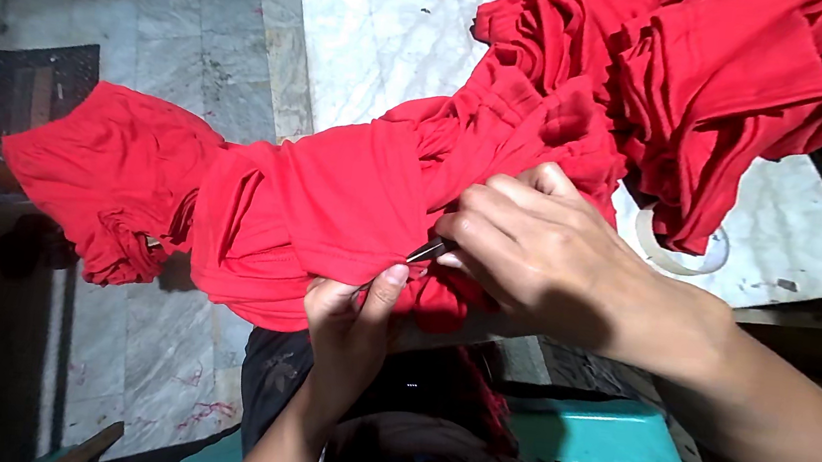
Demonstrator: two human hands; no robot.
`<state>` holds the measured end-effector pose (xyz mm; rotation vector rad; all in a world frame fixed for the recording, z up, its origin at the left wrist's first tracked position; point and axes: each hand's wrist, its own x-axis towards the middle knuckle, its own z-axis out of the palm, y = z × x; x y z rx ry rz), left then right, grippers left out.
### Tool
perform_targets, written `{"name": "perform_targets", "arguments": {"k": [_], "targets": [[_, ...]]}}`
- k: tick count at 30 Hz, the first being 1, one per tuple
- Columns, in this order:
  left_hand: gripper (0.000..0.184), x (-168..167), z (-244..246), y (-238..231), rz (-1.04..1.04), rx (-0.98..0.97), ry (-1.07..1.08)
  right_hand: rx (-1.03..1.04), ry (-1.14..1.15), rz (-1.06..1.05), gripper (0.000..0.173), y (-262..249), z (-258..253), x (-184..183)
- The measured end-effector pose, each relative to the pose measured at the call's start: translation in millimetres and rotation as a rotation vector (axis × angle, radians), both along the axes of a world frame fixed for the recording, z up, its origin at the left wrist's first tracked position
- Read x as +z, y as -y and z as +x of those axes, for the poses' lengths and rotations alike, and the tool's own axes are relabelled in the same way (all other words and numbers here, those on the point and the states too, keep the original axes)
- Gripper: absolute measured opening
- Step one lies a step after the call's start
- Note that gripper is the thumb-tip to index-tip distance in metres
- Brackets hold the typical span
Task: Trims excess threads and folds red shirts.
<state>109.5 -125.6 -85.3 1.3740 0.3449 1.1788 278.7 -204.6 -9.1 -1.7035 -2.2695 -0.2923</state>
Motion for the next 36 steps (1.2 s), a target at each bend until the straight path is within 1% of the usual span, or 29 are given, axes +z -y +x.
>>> {"name": "perform_targets", "arguments": {"k": [13, 16, 21, 26, 36], "targets": [[0.017, 0.0, 0.4, -1.0, -0.014, -0.026, 0.034, -0.05, 0.037, 0.051, 0.019, 6.6, 2.0, 5.1], [0.012, -1.9, 1.0, -0.1, -0.019, -0.011, 0.096, -0.052, 0.044, 0.076, 0.016, 5.6, -0.3, 6.8], [0.013, -3.3, 1.6, 1.3, -0.047, -0.034, 0.188, -0.056, 0.042, 0.1, 0.017, 5.6, -1.9, 7.8], [0.014, -1.9, -0.2, -0.3, -0.082, -0.084, 0.176, -0.049, 0.043, 0.114, 0.018, 4.5, -5.1, 5.8], [0.015, -1.8, -0.4, -0.6, -0.101, -0.086, 0.189, -0.069, 0.094, 0.122, 0.017, 4.7, -9.8, 10.7]]}}
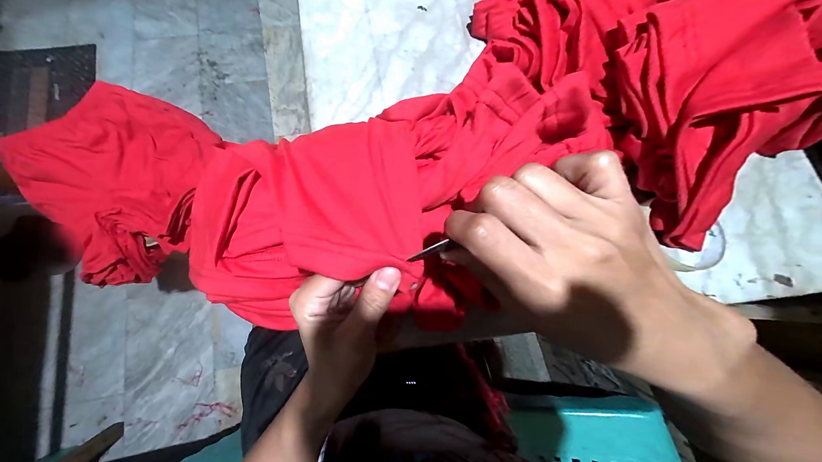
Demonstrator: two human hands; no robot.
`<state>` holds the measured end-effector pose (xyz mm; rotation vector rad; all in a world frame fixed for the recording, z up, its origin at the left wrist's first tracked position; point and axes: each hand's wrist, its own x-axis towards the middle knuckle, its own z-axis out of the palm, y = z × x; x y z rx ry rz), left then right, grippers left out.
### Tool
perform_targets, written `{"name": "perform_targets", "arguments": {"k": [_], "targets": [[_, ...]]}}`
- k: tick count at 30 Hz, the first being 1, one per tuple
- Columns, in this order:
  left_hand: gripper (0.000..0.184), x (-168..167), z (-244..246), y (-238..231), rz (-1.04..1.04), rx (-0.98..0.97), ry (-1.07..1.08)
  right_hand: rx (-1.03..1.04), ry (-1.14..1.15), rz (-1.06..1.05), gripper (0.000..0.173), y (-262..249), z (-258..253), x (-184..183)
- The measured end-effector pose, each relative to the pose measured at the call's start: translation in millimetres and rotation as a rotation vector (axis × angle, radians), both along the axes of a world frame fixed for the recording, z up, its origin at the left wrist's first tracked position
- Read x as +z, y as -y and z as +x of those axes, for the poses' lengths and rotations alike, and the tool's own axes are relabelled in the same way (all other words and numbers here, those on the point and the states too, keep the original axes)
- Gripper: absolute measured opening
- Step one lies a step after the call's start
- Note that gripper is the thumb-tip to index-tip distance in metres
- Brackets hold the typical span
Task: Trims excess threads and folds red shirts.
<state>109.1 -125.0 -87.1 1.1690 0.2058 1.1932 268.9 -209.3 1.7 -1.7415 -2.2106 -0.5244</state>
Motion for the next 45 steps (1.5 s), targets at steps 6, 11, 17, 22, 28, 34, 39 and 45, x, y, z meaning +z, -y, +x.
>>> {"name": "perform_targets", "arguments": {"k": [6, 11, 17, 22, 28, 34, 39, 45], "targets": [[0.014, -0.2, 0.0, 0.6, -0.006, 0.015, -0.005, 0.019, -0.021, 0.005, 0.019, -0.5, -0.1, -1.1], [0.013, -0.1, 0.8, 0.5, 0.007, 0.023, -0.01, 0.007, -0.042, 0.012, 0.019, 0.3, 0.6, -0.9], [0.013, 0.1, 0.6, 0.4, 0.001, 0.023, -0.018, 0.022, -0.035, 0.003, 0.018, -0.2, 0.6, -2.0], [0.013, -0.6, 1.5, 0.3, 0.015, 0.028, -0.024, 0.075, -0.139, -0.023, 0.017, -1.0, 5.5, -7.5], [0.012, -1.9, 0.7, 0.3, 0.018, 0.025, -0.036, 0.063, -0.157, -0.094, 0.025, -5.3, 1.3, -9.6], [0.014, -1.8, 0.4, 0.6, 0.019, 0.028, -0.038, 0.032, -0.349, -0.061, 0.026, -4.6, -0.3, -3.9], [0.015, -1.6, 0.5, 1.5, -0.018, 0.004, -0.015, 0.208, -0.676, 0.128, 0.014, -5.9, -9.4, -12.3], [0.014, -1.1, -0.3, 2.3, -0.006, 0.039, -0.055, 0.207, -0.432, 0.182, 0.004, -14.2, -24.5, -21.9]]}}
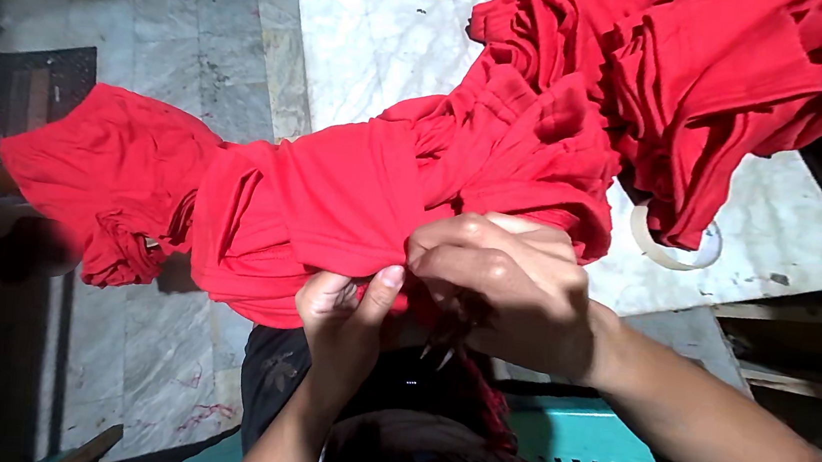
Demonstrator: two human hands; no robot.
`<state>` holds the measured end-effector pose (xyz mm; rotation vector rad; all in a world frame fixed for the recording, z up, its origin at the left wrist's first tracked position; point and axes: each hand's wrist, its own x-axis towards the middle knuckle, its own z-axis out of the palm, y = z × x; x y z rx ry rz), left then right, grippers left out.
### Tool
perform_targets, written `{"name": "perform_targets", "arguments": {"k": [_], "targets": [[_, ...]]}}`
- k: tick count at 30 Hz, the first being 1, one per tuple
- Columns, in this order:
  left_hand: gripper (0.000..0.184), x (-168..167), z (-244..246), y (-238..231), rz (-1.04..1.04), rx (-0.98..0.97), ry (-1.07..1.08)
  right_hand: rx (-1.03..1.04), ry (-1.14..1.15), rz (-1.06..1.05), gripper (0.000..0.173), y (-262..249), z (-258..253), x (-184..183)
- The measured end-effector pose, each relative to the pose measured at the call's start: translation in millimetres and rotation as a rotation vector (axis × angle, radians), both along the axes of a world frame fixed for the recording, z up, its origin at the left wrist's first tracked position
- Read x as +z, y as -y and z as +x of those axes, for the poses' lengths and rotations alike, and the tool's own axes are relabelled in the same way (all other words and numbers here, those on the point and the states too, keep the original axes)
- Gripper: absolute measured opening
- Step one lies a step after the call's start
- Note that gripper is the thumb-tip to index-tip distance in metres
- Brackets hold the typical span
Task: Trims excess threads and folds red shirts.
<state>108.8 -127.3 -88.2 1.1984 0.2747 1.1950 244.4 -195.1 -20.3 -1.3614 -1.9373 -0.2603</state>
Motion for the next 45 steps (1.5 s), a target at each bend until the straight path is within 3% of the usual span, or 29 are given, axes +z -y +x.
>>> {"name": "perform_targets", "arguments": {"k": [2, 5, 9, 12, 16, 19, 22, 26, 29, 32, 35, 36, 38, 40, 45], "targets": [[0.015, 0.2, -0.5, -0.2, 0.013, 0.005, -0.008, 0.037, -0.087, -0.013, 0.004, -1.2, 1.4, -1.1], [0.017, 1.3, -1.1, -0.4, 0.005, 0.01, -0.024, 0.087, -0.405, -0.014, 0.011, 7.3, 9.3, 7.9], [0.021, 2.9, -4.7, 0.0, -0.116, -0.036, 0.004, -0.014, -0.668, 0.16, 0.015, 14.0, 10.1, 18.1], [0.028, 7.7, -9.8, 0.3, -0.206, -0.113, 0.056, -0.008, -0.81, 0.115, 0.016, 20.2, 6.3, 11.8], [0.027, 15.0, -17.9, -1.7, -0.136, -0.171, 0.053, 0.024, -0.722, -0.06, 0.011, 32.4, -5.9, 6.5], [0.02, 33.0, -27.6, -14.5, 0.06, -0.063, -0.083, 0.112, -0.398, -0.322, 0.019, 31.2, -15.6, 5.9], [0.021, 55.5, -34.5, -40.4, 0.199, 0.072, -0.121, -0.007, -0.123, -0.308, 0.025, 9.7, -13.2, 13.3], [0.018, 55.4, -42.4, -55.7, 0.352, 0.315, -0.164, -0.27, -0.012, -0.411, 0.043, -22.0, 6.0, 17.5], [0.013, 37.3, -54.1, -44.8, 0.565, 0.426, -0.386, -0.256, -0.074, -0.287, 0.04, -21.9, 8.4, 10.0], [0.017, 20.4, -65.5, -36.5, 0.828, 0.441, -0.676, -0.194, -0.174, 0.0, 0.021, -5.1, 0.8, 4.1], [0.021, 9.4, -68.6, -38.2, 1.007, 0.545, -0.892, -0.364, -0.095, -0.009, 0.035, 10.3, -28.1, -15.4], [0.02, 8.3, -68.7, -40.2, 1.008, 0.573, -0.883, -0.424, -0.035, -0.05, 0.037, 8.8, -37.3, -24.9], [0.023, 12.4, -70.9, -41.4, 0.947, 0.627, -0.807, -0.478, 0.013, -0.085, 0.022, 3.8, -45.3, -42.8], [0.025, 19.6, -73.8, -42.8, 0.818, 0.642, -0.697, -0.464, -0.007, -0.048, 0.021, 9.3, -44.6, -46.5], [0.01, 25.4, -62.7, -39.0, 0.33, 0.408, -0.435, -0.308, -0.136, -0.089, 0.02, 35.8, -37.6, -42.0]]}}
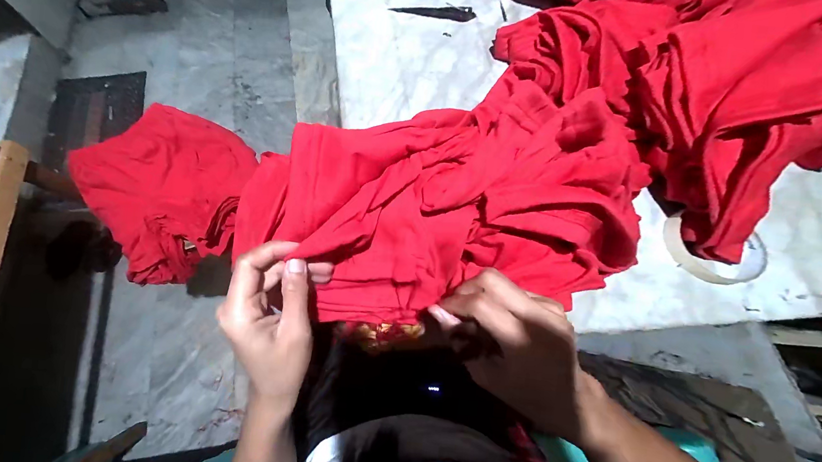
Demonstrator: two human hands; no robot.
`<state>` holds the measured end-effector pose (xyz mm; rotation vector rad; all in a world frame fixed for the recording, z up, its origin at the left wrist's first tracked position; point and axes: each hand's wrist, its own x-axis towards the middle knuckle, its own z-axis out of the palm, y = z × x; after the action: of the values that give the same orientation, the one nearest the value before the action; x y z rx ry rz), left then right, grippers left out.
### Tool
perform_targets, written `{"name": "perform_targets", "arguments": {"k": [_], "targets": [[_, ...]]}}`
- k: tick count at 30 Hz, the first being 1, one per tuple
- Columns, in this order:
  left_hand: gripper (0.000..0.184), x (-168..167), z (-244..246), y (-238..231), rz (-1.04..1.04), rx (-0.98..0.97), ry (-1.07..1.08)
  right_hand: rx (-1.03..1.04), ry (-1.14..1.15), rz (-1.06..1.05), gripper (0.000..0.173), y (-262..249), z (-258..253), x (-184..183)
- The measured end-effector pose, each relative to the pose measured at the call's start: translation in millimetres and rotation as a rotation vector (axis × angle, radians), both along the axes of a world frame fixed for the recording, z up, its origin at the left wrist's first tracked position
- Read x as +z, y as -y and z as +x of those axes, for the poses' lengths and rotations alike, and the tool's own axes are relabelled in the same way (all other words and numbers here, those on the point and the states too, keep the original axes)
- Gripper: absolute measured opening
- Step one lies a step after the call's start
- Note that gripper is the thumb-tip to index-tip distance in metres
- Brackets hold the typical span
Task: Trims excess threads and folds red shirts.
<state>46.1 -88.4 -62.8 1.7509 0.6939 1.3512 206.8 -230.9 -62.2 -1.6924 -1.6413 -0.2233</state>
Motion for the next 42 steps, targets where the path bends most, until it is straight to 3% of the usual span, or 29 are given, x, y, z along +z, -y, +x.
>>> {"name": "perform_targets", "arguments": {"k": [4, 6, 9, 12, 19, 27, 30, 32, 35, 37, 40, 42], "targets": [[0.019, -9.0, 11.2, 13.3, -0.182, -0.175, 0.172, 0.007, -0.085, 0.008, 0.018, 4.3, -2.9, 0.1], [0.014, -10.9, 13.2, 14.1, -0.044, -0.1, 0.114, -0.01, -0.124, 0.047, 0.022, 2.1, -5.7, 5.8], [0.031, -11.4, 13.6, 11.5, 0.303, 0.158, -0.134, -0.011, -0.187, 0.102, 0.025, -6.1, -7.4, 13.9], [0.033, -13.1, 21.8, 8.5, 0.511, 0.318, -0.261, -0.033, -0.215, 0.158, 0.022, -18.1, -10.7, 16.0], [0.053, -10.0, 31.1, 1.1, 0.211, -0.076, -0.076, -0.024, -0.256, 0.143, 0.02, -20.0, -11.1, 11.5], [0.044, -0.4, 20.3, 14.2, 0.014, -0.294, -0.025, -0.099, -0.291, 0.123, 0.017, -17.7, -11.9, 6.1], [0.041, 0.1, 20.8, 18.9, -0.052, -0.419, 0.062, -0.123, -0.332, 0.102, 0.027, -17.8, -11.5, 4.6], [0.04, -1.3, 22.7, 22.9, 0.046, -0.292, -0.007, -0.137, -0.383, 0.072, 0.04, -16.5, -10.5, 4.6], [0.037, -2.0, 26.5, 23.8, 0.24, -0.004, -0.153, -0.171, -0.43, 0.042, 0.043, -16.2, -9.2, 5.1], [0.038, -1.3, 24.4, 25.9, 0.101, -0.132, -0.029, -0.164, -0.443, 0.045, 0.039, -16.5, -8.7, 4.0], [0.035, 1.4, 23.5, 29.0, -0.325, -0.484, 0.347, -0.122, -0.428, 0.067, 0.032, -18.9, -7.1, 3.9], [0.033, -0.2, 23.8, 30.1, -0.401, -0.538, 0.417, -0.102, -0.378, 0.069, 0.03, -20.2, -5.6, 7.5]]}}
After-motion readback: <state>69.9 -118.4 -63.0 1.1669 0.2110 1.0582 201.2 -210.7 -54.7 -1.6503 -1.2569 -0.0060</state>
